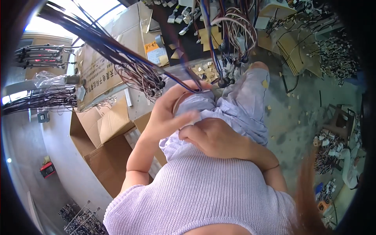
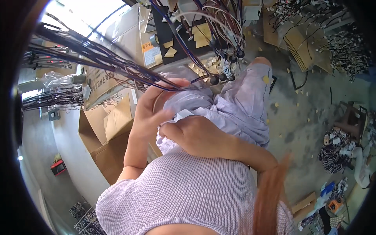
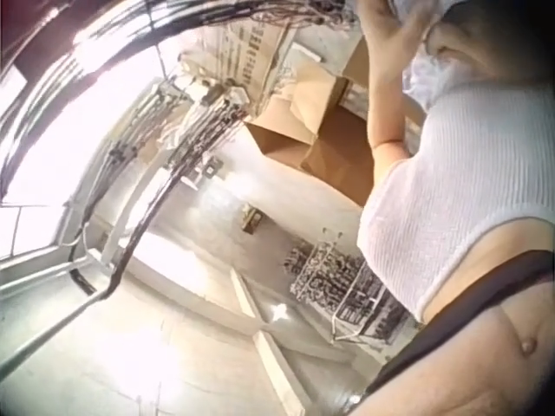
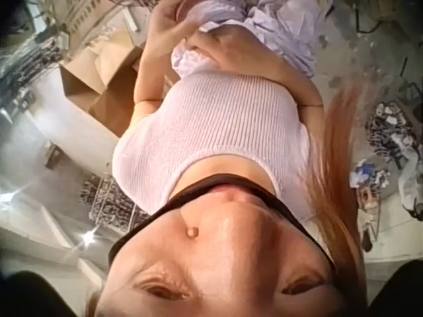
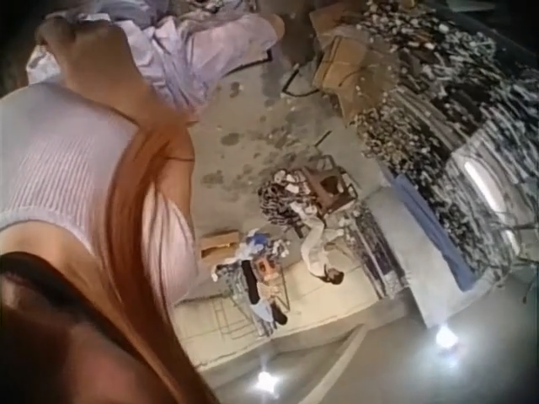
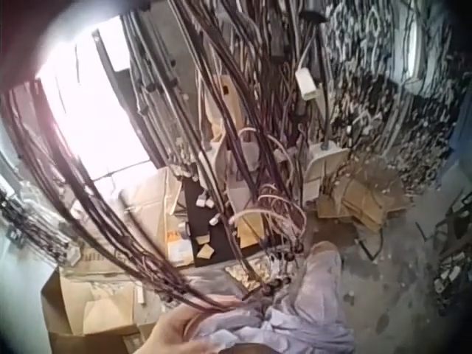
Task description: Attaching plastic connectors and foam pads to bundles of wires at a factory workbench.
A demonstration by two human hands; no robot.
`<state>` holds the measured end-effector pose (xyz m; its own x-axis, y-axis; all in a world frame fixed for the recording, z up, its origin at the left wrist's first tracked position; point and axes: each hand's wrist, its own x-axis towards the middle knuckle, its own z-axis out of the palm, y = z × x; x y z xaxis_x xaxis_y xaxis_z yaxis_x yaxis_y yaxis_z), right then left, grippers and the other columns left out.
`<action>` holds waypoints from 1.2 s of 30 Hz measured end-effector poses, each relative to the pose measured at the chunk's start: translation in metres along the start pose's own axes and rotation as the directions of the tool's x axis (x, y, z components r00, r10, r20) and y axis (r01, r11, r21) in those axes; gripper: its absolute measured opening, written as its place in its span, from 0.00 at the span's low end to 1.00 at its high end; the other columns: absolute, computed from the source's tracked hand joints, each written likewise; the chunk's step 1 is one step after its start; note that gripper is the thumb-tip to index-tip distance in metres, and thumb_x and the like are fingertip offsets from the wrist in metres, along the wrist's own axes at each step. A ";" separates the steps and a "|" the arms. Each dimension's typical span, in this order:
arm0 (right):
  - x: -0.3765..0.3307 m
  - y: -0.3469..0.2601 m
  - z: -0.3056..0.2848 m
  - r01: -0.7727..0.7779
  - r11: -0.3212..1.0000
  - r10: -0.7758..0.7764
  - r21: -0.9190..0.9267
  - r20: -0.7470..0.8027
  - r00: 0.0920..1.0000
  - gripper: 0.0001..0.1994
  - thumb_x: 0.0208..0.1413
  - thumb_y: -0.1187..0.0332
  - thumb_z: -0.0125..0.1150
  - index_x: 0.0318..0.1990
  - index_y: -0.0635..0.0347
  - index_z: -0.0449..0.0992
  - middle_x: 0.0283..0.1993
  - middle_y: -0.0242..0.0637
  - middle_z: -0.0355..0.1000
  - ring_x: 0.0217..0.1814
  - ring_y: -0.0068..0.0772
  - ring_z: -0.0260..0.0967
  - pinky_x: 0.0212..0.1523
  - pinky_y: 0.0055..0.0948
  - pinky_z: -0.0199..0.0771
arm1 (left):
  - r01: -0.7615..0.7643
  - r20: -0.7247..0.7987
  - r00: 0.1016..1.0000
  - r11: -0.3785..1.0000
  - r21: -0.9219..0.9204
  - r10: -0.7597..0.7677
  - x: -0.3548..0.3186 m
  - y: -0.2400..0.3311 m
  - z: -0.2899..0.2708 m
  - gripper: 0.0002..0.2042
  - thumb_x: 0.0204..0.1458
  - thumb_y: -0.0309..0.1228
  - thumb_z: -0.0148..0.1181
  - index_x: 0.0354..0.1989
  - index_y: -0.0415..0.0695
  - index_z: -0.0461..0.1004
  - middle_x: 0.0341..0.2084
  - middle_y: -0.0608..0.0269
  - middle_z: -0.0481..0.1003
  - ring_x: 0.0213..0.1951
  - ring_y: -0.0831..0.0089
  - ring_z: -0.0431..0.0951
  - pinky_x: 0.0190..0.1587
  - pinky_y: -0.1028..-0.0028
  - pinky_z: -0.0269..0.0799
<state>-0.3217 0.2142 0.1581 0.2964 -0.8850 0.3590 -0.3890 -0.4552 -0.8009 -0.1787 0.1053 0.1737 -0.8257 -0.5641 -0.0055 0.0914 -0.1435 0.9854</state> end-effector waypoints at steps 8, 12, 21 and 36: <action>0.040 0.038 -0.024 -0.082 0.995 0.095 0.049 -0.543 0.834 0.20 0.46 0.63 0.69 0.42 0.61 0.68 0.41 0.39 0.66 0.37 0.37 0.66 0.44 0.32 0.67 | -0.024 -0.368 0.924 0.977 0.211 0.103 0.004 -0.015 0.008 0.13 0.62 0.21 0.42 0.53 0.33 0.68 0.44 0.58 0.74 0.44 0.73 0.78 0.48 0.76 0.75; 0.056 0.065 -0.031 -0.109 0.969 0.197 0.220 -0.433 0.880 0.08 0.59 0.67 0.56 0.36 0.64 0.71 0.33 0.40 0.70 0.35 0.34 0.70 0.38 0.27 0.70 | -0.102 -0.465 0.854 0.951 0.291 0.234 0.001 -0.016 0.010 0.12 0.62 0.23 0.43 0.51 0.34 0.71 0.43 0.58 0.75 0.45 0.72 0.77 0.47 0.75 0.76; 0.048 0.154 -0.068 -0.187 0.973 0.037 -0.137 -0.705 0.708 0.13 0.62 0.68 0.48 0.48 0.65 0.72 0.44 0.42 0.74 0.31 0.35 0.72 0.34 0.30 0.69 | -0.560 -0.590 0.610 0.815 0.152 0.529 -0.034 0.016 -0.015 0.07 0.63 0.28 0.44 0.43 0.39 0.66 0.29 0.59 0.73 0.28 0.73 0.74 0.39 0.71 0.78; -0.044 0.179 -0.094 -0.348 0.920 0.335 0.178 -0.818 0.468 0.07 0.63 0.70 0.49 0.41 0.63 0.72 0.33 0.38 0.72 0.36 0.33 0.73 0.39 0.27 0.70 | 0.694 0.370 -0.286 -0.075 0.716 0.884 -0.218 0.143 -0.263 0.17 0.59 0.39 0.45 0.38 0.37 0.52 0.33 0.56 0.57 0.35 0.63 0.61 0.38 0.65 0.66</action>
<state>-0.4859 0.1632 0.0440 -0.7052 -0.6463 0.2913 -0.3058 -0.0934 -0.9475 0.1611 -0.0062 0.2711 0.1109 0.3350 0.9357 -0.9785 0.2013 0.0439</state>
